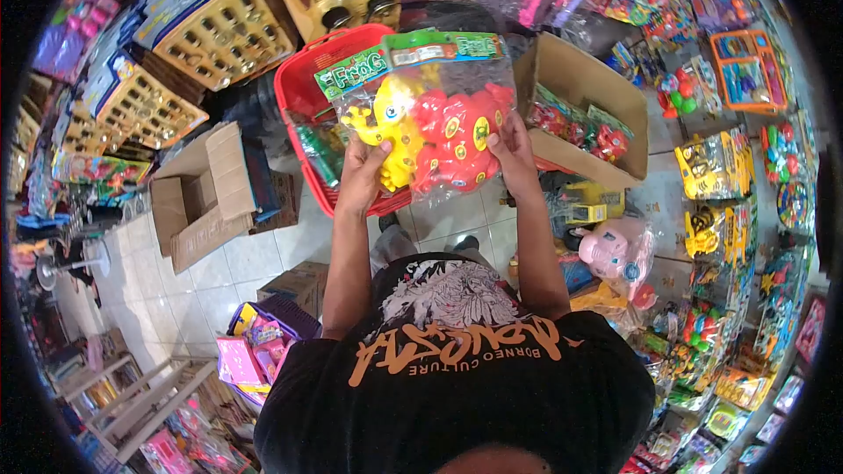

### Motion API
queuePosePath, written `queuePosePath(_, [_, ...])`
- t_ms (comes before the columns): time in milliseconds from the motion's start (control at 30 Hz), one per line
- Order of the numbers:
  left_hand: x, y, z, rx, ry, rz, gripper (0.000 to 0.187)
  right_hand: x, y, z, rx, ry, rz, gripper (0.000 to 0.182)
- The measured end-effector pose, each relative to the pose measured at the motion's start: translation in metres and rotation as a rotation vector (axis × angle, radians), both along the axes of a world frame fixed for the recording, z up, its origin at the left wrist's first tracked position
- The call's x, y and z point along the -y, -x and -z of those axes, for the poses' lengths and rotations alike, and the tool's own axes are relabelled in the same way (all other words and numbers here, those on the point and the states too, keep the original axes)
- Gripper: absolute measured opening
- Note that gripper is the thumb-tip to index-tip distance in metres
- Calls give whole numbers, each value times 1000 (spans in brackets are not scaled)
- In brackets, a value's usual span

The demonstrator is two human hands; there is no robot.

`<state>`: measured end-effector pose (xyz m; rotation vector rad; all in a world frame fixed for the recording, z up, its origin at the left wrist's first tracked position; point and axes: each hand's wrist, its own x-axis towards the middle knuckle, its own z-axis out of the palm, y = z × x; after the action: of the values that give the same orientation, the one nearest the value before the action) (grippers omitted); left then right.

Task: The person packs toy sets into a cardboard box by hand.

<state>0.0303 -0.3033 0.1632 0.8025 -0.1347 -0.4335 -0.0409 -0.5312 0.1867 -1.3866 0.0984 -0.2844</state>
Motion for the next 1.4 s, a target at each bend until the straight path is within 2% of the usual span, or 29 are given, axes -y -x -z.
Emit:
queuePosePath(67, [24, 7, -7, 2, 4, 18, 48, 26, 16, 9, -28, -70, 182, 59])
queuePosePath(100, [36, 13, -8, 12, 8, 35, 48, 38, 26, 7, -17, -68, 199, 59])
queuePosePath(167, [59, 24, -7, -103, 5, 167, 49, 62, 50, 4, -114, -243, 277, 55])
queuePosePath(267, [114, 50, -4, -68, 46, 220, 45, 95, 92, 18, -90, -378, 333, 54])
queuePosePath(300, [133, 64, -7, -48, 43, 247, 45, 104, 108, 26, -68, -386, 359, 54])
queuePosePath(400, [180, 95, 21, 105, -256, 326, 54, 130, 153, 50, -35, -442, 475, 50])
queuePosePath(500, [222, 131, 26, 68, -288, 277, 54, 152, 199, 59, -82, -481, 583, 46])
queuePosePath(600, [252, 152, 32, -8, -218, 415, 52, 178, 236, 66, -62, -450, 690, 42])
queuePosePath(733, [279, 164, 25, -58, -255, 486, 51, 215, 263, 66, -88, -406, 795, 44])
queuePosePath(833, [295, 165, 15, -83, -292, 478, 50, 229, 261, 49, -52, -445, 792, 45])
queuePosePath(900, [303, 163, 10, -64, -313, 466, 50, 236, 252, 42, -145, -457, 795, 44])
queuePosePath(967, [310, 155, 15, 13, -347, 427, 49, 242, 234, 47, -76, -401, 711, 43])
queuePosePath(1000, [313, 151, 20, 88, -376, 393, 49, 247, 226, 44, -35, -352, 591, 46])
queuePosePath(1067, [320, 137, 31, 119, -372, 362, 50, 255, 208, 47, -46, -306, 537, 48])
queuePosePath(1100, [324, 128, 36, 147, -367, 335, 52, 259, 198, 47, -62, -259, 486, 50])
queuePosePath(1133, [325, 120, 36, 62, -313, 400, 62, 263, 187, 39, -54, -224, 452, 55])
queuePosePath(1167, [331, 113, 37, 56, -299, 408, 62, 266, 178, 36, -60, -210, 460, 55])
queuePosePath(1233, [349, 96, 28, 303, -160, 386, 70, 277, 158, 27, -64, -107, 411, 62])
queuePosePath(1267, [355, 84, 22, 341, -194, 434, 74, 284, 145, 23, -59, -58, 380, 65])
queuePosePath(1300, [363, 75, 16, 347, -186, 425, 74, 291, 133, 20, -53, -49, 373, 65])
queuePosePath(1367, [377, 56, 9, 295, -254, 384, 74, 303, 110, 17, -101, -210, 316, 61])
queuePosePath(1400, [381, 44, 5, 208, -274, 404, 67, 312, 96, 23, -69, -132, 328, 57])
